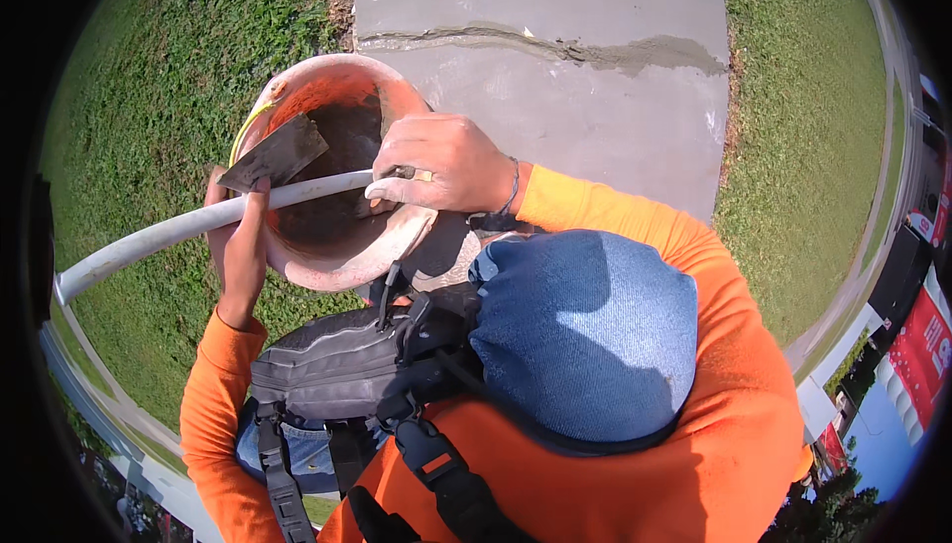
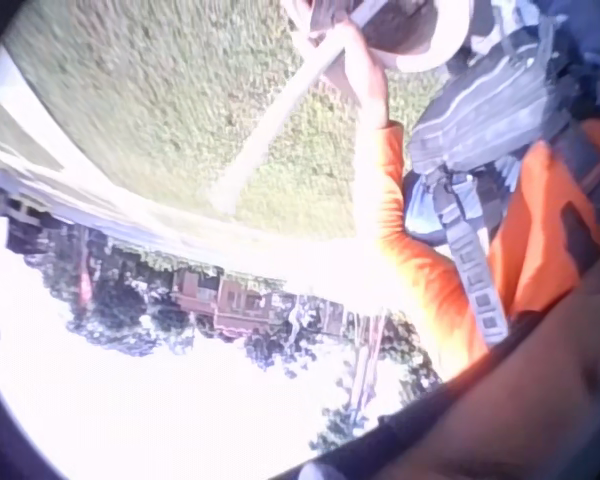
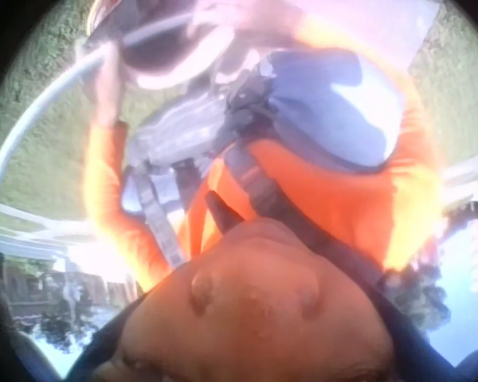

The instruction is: The person mixes cement in a bucket with a pipe, applies it to a crack in a concrete path with a trowel, and smooths it with a brush.

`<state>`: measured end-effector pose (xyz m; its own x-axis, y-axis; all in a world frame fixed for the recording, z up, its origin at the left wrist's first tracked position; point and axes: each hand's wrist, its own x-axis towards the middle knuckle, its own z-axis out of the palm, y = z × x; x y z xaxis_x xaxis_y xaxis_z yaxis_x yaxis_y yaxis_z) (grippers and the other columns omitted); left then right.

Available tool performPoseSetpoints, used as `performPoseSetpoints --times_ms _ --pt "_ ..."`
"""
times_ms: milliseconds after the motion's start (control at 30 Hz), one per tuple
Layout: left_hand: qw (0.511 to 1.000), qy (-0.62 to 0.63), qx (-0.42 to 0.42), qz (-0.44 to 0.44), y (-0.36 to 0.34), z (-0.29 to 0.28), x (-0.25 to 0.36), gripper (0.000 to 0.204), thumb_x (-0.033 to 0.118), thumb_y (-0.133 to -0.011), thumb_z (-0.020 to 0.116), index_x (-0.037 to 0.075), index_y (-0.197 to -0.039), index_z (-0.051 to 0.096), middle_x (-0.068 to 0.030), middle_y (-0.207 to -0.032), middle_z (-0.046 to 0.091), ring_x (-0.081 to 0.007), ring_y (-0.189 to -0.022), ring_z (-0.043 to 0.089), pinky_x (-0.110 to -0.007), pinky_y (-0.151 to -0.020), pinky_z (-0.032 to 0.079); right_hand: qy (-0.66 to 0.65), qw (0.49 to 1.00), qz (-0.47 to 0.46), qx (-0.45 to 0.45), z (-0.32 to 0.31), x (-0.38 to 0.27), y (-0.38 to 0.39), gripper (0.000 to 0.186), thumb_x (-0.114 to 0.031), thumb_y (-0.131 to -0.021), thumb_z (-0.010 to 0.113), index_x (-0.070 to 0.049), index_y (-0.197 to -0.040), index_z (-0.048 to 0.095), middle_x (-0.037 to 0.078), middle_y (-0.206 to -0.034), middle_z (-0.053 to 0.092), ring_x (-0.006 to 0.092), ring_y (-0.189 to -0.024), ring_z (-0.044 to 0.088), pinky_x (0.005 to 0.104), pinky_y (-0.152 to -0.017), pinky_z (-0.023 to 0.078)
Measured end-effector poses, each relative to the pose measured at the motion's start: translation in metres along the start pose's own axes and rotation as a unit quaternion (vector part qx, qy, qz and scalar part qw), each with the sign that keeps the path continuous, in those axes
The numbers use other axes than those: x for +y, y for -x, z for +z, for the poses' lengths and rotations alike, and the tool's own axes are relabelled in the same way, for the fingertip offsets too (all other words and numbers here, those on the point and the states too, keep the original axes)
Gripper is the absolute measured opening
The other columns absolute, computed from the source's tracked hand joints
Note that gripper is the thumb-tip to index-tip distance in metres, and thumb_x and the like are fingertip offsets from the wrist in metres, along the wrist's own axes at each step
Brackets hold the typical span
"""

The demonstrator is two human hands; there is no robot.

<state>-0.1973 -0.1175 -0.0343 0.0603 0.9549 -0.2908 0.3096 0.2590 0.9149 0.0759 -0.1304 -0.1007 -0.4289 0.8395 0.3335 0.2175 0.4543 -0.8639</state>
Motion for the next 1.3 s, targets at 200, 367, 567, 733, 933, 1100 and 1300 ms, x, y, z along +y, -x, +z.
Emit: performPoseSetpoints --times_ms 200,367,567,733,933,1100,1300 --pt "0.998 -0.01 -0.034 0.044 0.01 0.012 0.005 0.029 0.008 -0.089 0.061 -0.003 -0.115 0.052 -0.007 -0.099 0.059 -0.0122 -0.09 0.055 -0.027 -0.081 0.044 0.19 0.969 -0.156 0.038 0.001 -0.049 -0.099 0.035 -0.033 -0.078 0.071 -0.02 -0.11 0.067 0.0 -0.098 0.061 0.022 -0.092 0.06 0.0365 -0.077 0.049" --pt "0.998 -0.035 -0.051 0.03 0.011 0.011 -0.001 0.032 0.007 -0.089 0.062 -0.003 -0.119 0.053 -0.0086 -0.104 0.06 -0.0165 -0.094 0.056 -0.031 -0.085 0.045 0.214 0.96 -0.153 -0.093 0.008 -0.043 -0.102 0.02 -0.026 -0.078 0.068 -0.014 -0.094 0.065 0.003 -0.083 0.064 0.0222 -0.087 0.064 0.0386 -0.078 0.05" --pt "0.99 -0.087 -0.016 0.106 0.009 0.014 -0.005 0.035 0.008 -0.089 0.064 -0.001 -0.121 0.053 -0.0123 -0.111 0.058 -0.0196 -0.107 0.055 -0.032 -0.096 0.042 0.005 0.996 0.062 0.062 -0.024 -0.018 -0.081 0.029 -0.01 -0.081 0.066 -0.007 -0.11 0.061 0.008 -0.088 0.067 0.0199 -0.074 0.064 0.0299 -0.069 0.052" --pt "0.988 -0.084 -0.029 0.125 0.008 0.014 -0.003 0.032 0.008 -0.089 0.063 -0.001 -0.118 0.053 -0.0144 -0.116 0.057 -0.0177 -0.104 0.056 -0.03 -0.091 0.045 -0.059 0.963 0.261 0.018 -0.033 0.05 -0.035 0.043 -0.008 -0.082 0.065 -0.009 -0.124 0.06 0.008 -0.094 0.067 0.0162 -0.076 0.062 0.0272 -0.074 0.051" --pt "0.985 -0.114 -0.02 0.127 0.011 0.012 -0.002 0.024 0.008 -0.089 0.064 0.0 -0.109 0.052 -0.0083 -0.095 0.057 -0.0096 -0.077 0.051 -0.026 -0.071 0.045 0.171 0.98 0.062 -0.076 0.027 0.075 -0.029 0.037 -0.009 -0.08 0.063 -0.011 -0.117 0.062 0.012 -0.097 0.061 0.0336 -0.092 0.064 0.043 -0.082 0.053" --pt "0.988 -0.097 -0.026 0.121 0.012 0.013 0.0 0.023 0.01 -0.09 0.064 0.0 -0.109 0.053 -0.0074 -0.099 0.055 -0.0112 -0.085 0.05 -0.026 -0.076 0.043 0.242 0.958 0.013 -0.153 0.052 0.08 -0.039 0.03 -0.016 -0.084 0.066 -0.011 -0.113 0.061 0.012 -0.097 0.063 0.0298 -0.088 0.065 0.0425 -0.073 0.055" --pt "0.99 -0.076 -0.027 0.116 0.01 0.014 -0.001 0.023 0.01 -0.091 0.064 0.0 -0.109 0.054 -0.0069 -0.101 0.054 -0.0119 -0.089 0.049 -0.026 -0.081 0.042 0.299 0.926 0.042 -0.228 0.072 0.086 -0.042 0.023 -0.021 -0.087 0.061 -0.008 -0.106 0.064 0.014 -0.075 0.065 0.0325 -0.071 0.067 0.0438 -0.067 0.054"
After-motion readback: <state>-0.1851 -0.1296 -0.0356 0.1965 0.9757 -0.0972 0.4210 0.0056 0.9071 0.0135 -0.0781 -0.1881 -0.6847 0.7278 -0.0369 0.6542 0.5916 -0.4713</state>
